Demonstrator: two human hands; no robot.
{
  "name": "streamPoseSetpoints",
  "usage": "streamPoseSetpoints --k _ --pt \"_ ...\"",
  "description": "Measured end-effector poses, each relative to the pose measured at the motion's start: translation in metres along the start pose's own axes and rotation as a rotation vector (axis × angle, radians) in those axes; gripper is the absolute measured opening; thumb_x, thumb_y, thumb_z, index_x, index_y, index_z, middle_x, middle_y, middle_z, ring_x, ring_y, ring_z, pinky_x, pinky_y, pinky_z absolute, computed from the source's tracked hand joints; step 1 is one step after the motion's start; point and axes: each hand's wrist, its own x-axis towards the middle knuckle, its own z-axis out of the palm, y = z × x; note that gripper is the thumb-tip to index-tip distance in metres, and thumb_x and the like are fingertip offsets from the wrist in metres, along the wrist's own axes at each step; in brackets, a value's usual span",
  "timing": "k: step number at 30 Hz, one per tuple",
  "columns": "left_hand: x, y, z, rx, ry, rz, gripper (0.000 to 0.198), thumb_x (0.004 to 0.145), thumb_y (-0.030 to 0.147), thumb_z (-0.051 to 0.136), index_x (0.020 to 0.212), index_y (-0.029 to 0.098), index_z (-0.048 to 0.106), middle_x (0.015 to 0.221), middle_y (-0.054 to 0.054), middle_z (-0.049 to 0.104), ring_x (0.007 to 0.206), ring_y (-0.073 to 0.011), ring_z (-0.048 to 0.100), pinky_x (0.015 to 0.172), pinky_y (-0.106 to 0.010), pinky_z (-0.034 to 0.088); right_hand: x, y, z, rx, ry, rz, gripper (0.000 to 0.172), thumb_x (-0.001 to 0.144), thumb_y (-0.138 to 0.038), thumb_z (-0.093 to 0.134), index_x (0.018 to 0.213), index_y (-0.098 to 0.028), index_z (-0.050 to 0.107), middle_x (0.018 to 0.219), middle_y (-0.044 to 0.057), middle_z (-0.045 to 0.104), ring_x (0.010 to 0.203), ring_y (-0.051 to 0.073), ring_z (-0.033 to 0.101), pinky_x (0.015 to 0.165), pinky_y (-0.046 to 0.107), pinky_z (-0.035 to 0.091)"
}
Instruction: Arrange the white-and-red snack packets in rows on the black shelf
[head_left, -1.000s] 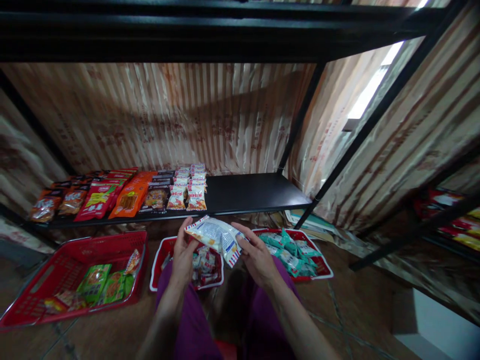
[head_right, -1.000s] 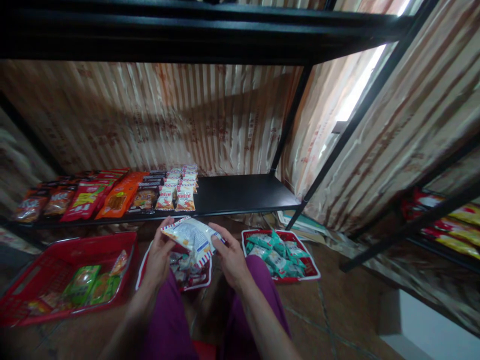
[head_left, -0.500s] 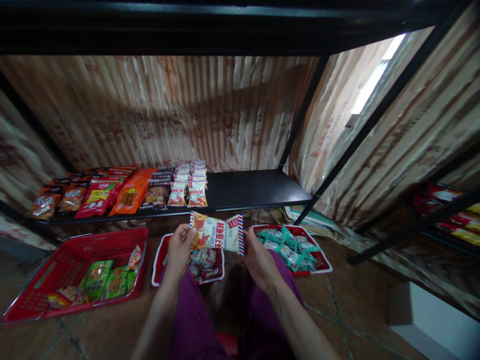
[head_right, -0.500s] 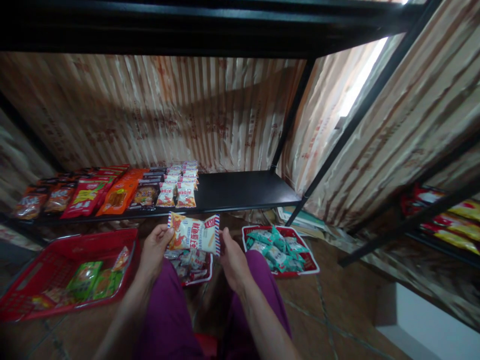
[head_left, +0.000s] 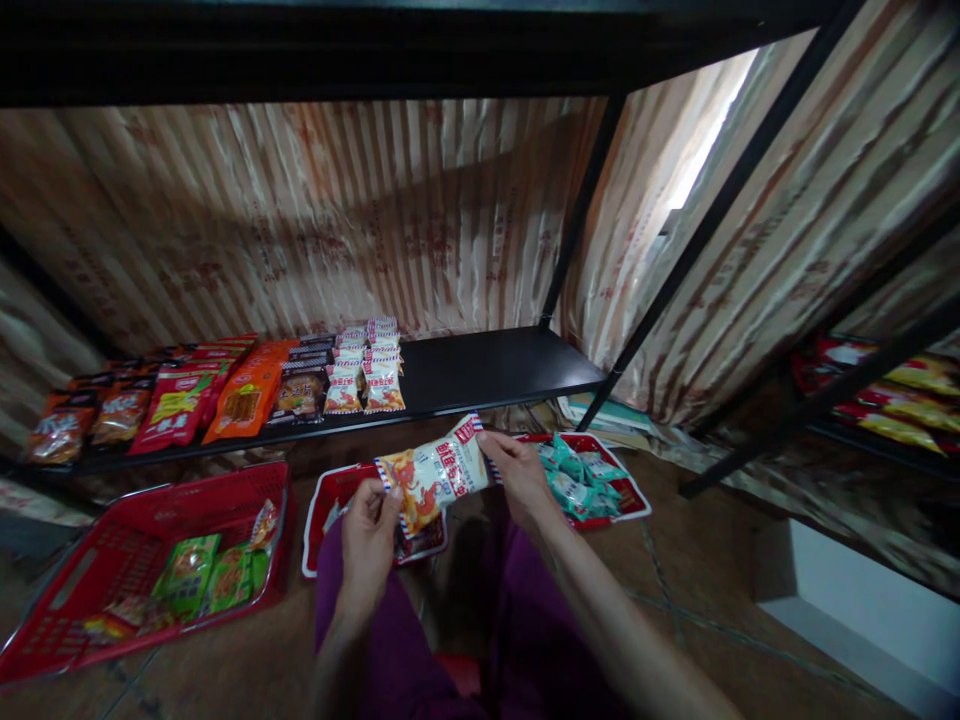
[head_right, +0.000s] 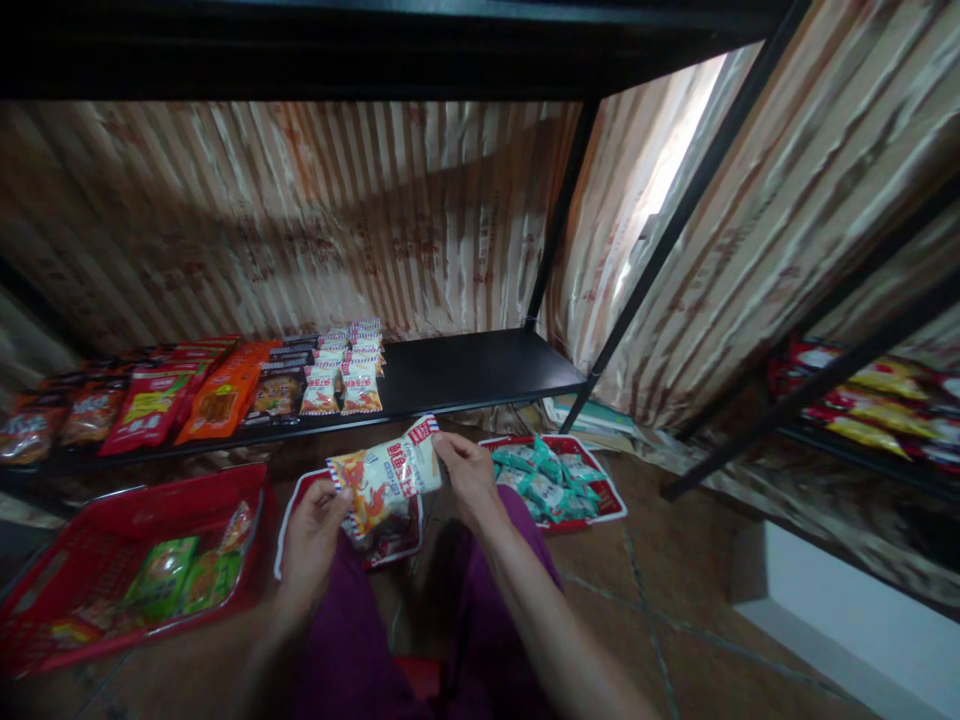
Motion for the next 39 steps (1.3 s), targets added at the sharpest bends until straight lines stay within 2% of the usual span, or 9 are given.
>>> streamPoseSetpoints --k 4,8,12,16,18,23,29,32,39 --pt "-0.021 -0.021 0.006 -0.057 -0.002 -0.053 0.03 0.07 0.044 0.068 0.074 0.018 0.054 0.073 -0.001 0.066 0.067 -0.0151 0.062 0.061 -0.026 0.05 0.012 -0.005 0.004 -0.102 -0.007 -0.069 0.031 0.059 -0.046 0.071 0.068 -0.016 0.073 0.058 0.0 0.066 0.053 0.014 0.053 0.05 0.025 0.039" --pt "-0.033 -0.03 0.008 -0.083 -0.003 -0.129 0.035 0.066 0.046 0.072 0.08 0.016 0.06 0.078 -0.003 0.068 0.072 -0.0179 0.064 0.066 -0.028 0.051 0.018 -0.007 0.007 -0.21 -0.124 -0.06 0.031 0.063 -0.044 0.067 0.069 -0.014 0.072 0.055 -0.001 0.061 0.048 0.011 0.048 0.046 0.022 0.034" --pt "-0.038 -0.032 0.002 -0.085 -0.099 -0.166 0.036 0.07 0.042 0.071 0.093 0.015 0.064 0.091 -0.008 0.07 0.081 -0.0199 0.065 0.073 -0.03 0.051 0.022 -0.02 0.01 -0.28 -0.283 -0.035 0.03 0.065 -0.044 0.066 0.067 -0.014 0.07 0.053 -0.002 0.06 0.046 0.01 0.046 0.045 0.022 0.033" --pt "-0.043 -0.033 -0.006 -0.088 -0.186 -0.141 0.038 0.075 0.04 0.066 0.102 0.014 0.063 0.098 -0.01 0.069 0.086 -0.022 0.064 0.075 -0.031 0.051 0.022 -0.04 0.013 -0.352 -0.415 -0.08 0.029 0.066 -0.043 0.065 0.064 -0.015 0.069 0.052 -0.004 0.057 0.046 0.008 0.044 0.045 0.021 0.032" --pt "-0.046 -0.03 -0.01 -0.103 -0.196 -0.137 0.04 0.077 0.043 0.063 0.105 0.014 0.062 0.099 -0.011 0.069 0.086 -0.0232 0.065 0.072 -0.031 0.051 0.021 -0.049 0.014 -0.385 -0.431 -0.101 0.029 0.067 -0.043 0.064 0.066 -0.014 0.069 0.052 -0.004 0.057 0.047 0.008 0.044 0.046 0.021 0.032" --pt "-0.041 -0.011 -0.017 -0.074 -0.043 -0.081 0.034 0.077 0.049 0.059 0.088 0.017 0.066 0.094 -0.008 0.069 0.087 -0.0226 0.064 0.074 -0.031 0.051 0.019 -0.058 0.02 -0.5 -0.505 -0.121 0.027 0.068 -0.039 0.062 0.068 -0.013 0.071 0.053 -0.003 0.056 0.048 0.008 0.042 0.046 0.02 0.03" --pt "-0.021 0.012 -0.012 0.091 -0.112 -0.075 0.04 0.072 0.05 0.064 0.093 0.016 0.066 0.091 -0.008 0.069 0.081 -0.02 0.064 0.07 -0.028 0.05 0.016 -0.057 0.029 -0.64 -0.688 -0.214 0.025 0.072 -0.033 0.058 0.069 -0.014 0.073 0.055 -0.003 0.058 0.051 0.008 0.042 0.047 0.02 0.03" --pt "-0.011 0.018 -0.004 0.085 -0.114 -0.061 0.041 0.072 0.049 0.065 0.097 0.017 0.065 0.09 -0.007 0.069 0.081 -0.0195 0.064 0.071 -0.028 0.049 0.014 -0.059 0.032 -0.691 -0.724 -0.251 0.025 0.073 -0.033 0.057 0.068 -0.014 0.073 0.056 -0.003 0.058 0.052 0.009 0.043 0.048 0.019 0.032" --pt "-0.003 0.024 0.011 0.019 -0.147 -0.05 0.031 0.072 0.043 0.066 0.09 0.017 0.064 0.087 -0.005 0.07 0.082 -0.0184 0.064 0.075 -0.028 0.049 0.014 -0.061 0.035 -0.781 -0.806 -0.268 0.026 0.074 -0.031 0.054 0.068 -0.014 0.072 0.055 -0.003 0.057 0.052 0.009 0.044 0.047 0.019 0.031"
